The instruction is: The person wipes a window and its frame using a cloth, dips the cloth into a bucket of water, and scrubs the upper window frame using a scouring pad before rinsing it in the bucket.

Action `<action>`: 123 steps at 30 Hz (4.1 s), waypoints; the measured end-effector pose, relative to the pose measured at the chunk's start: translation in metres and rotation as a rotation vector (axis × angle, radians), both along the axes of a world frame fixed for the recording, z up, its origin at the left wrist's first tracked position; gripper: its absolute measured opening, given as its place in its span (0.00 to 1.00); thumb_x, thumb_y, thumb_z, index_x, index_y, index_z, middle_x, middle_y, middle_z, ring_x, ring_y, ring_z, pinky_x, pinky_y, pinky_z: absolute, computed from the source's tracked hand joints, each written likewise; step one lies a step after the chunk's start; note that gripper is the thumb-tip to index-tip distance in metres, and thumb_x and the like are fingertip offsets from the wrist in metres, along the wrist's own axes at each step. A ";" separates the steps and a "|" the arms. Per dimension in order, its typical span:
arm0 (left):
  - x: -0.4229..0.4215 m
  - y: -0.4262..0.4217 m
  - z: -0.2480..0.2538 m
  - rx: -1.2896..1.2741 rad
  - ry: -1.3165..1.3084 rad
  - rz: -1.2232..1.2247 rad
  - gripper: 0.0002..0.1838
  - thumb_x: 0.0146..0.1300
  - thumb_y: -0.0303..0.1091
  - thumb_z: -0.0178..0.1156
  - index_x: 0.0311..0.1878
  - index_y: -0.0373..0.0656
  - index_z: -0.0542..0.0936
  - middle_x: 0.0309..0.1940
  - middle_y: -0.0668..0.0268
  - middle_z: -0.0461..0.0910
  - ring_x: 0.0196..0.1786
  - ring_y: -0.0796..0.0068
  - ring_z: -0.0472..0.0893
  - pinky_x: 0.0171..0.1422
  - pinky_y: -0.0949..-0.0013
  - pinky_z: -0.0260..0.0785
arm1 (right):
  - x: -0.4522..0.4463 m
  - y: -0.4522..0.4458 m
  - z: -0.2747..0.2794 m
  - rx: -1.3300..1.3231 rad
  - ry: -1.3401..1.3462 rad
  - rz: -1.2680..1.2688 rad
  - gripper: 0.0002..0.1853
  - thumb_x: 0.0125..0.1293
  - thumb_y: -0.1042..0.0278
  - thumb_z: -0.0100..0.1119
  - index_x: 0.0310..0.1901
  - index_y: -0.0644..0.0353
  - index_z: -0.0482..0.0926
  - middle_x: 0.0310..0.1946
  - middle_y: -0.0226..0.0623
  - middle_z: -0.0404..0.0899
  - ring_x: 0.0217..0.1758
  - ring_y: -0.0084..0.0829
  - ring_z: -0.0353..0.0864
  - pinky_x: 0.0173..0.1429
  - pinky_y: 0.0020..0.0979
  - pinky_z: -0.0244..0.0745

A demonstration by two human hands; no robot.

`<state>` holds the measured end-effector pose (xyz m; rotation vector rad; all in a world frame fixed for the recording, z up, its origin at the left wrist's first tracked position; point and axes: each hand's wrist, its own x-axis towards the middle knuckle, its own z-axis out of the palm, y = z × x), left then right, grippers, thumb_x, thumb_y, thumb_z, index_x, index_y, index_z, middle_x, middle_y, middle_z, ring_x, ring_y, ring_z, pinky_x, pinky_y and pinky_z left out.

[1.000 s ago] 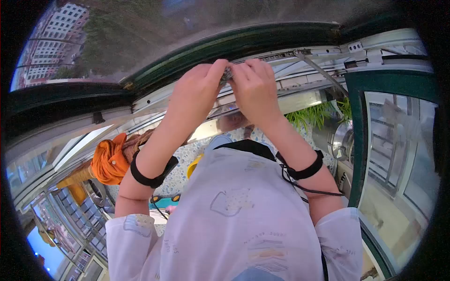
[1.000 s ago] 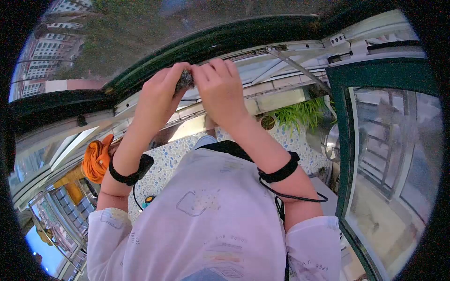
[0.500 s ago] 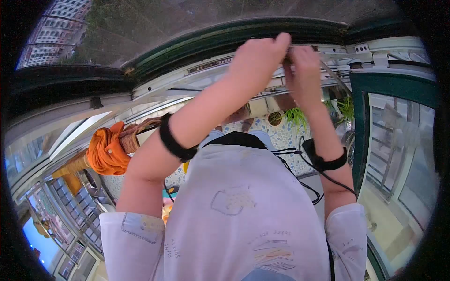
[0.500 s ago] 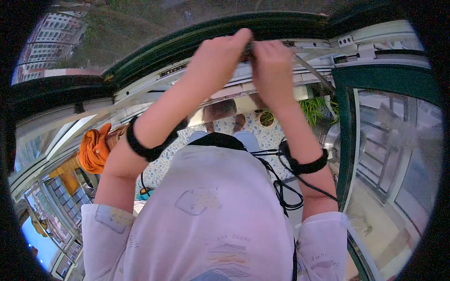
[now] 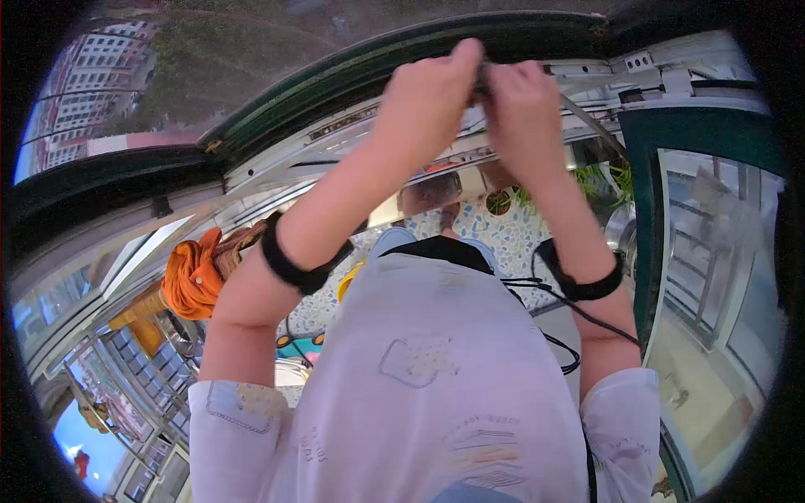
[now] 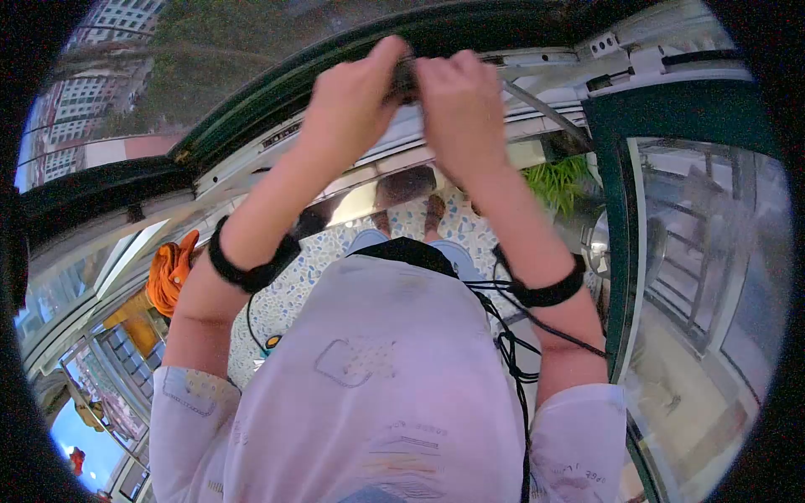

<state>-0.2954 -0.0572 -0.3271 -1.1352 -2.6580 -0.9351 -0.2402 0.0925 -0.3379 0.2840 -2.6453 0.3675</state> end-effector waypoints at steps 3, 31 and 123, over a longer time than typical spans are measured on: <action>0.000 0.037 0.001 -0.086 0.056 0.024 0.20 0.52 0.23 0.61 0.49 0.41 0.68 0.28 0.50 0.80 0.35 0.43 0.81 0.39 0.47 0.73 | -0.001 0.024 -0.003 0.015 0.005 -0.033 0.08 0.54 0.74 0.57 0.37 0.59 0.77 0.34 0.35 0.80 0.44 0.40 0.75 0.48 0.42 0.68; 0.009 0.039 -0.005 -0.004 0.101 0.050 0.19 0.52 0.22 0.60 0.47 0.43 0.68 0.28 0.51 0.80 0.37 0.45 0.81 0.38 0.49 0.73 | 0.002 0.027 -0.004 -0.085 0.005 0.004 0.15 0.53 0.76 0.60 0.44 0.59 0.78 0.36 0.36 0.80 0.46 0.42 0.75 0.49 0.43 0.68; 0.070 -0.038 -0.031 -0.343 0.452 0.200 0.26 0.53 0.33 0.58 0.58 0.36 0.76 0.56 0.60 0.72 0.59 0.62 0.71 0.64 0.58 0.63 | -0.011 -0.008 0.003 0.199 0.084 0.102 0.07 0.52 0.71 0.58 0.33 0.53 0.83 0.35 0.28 0.78 0.49 0.34 0.75 0.54 0.39 0.69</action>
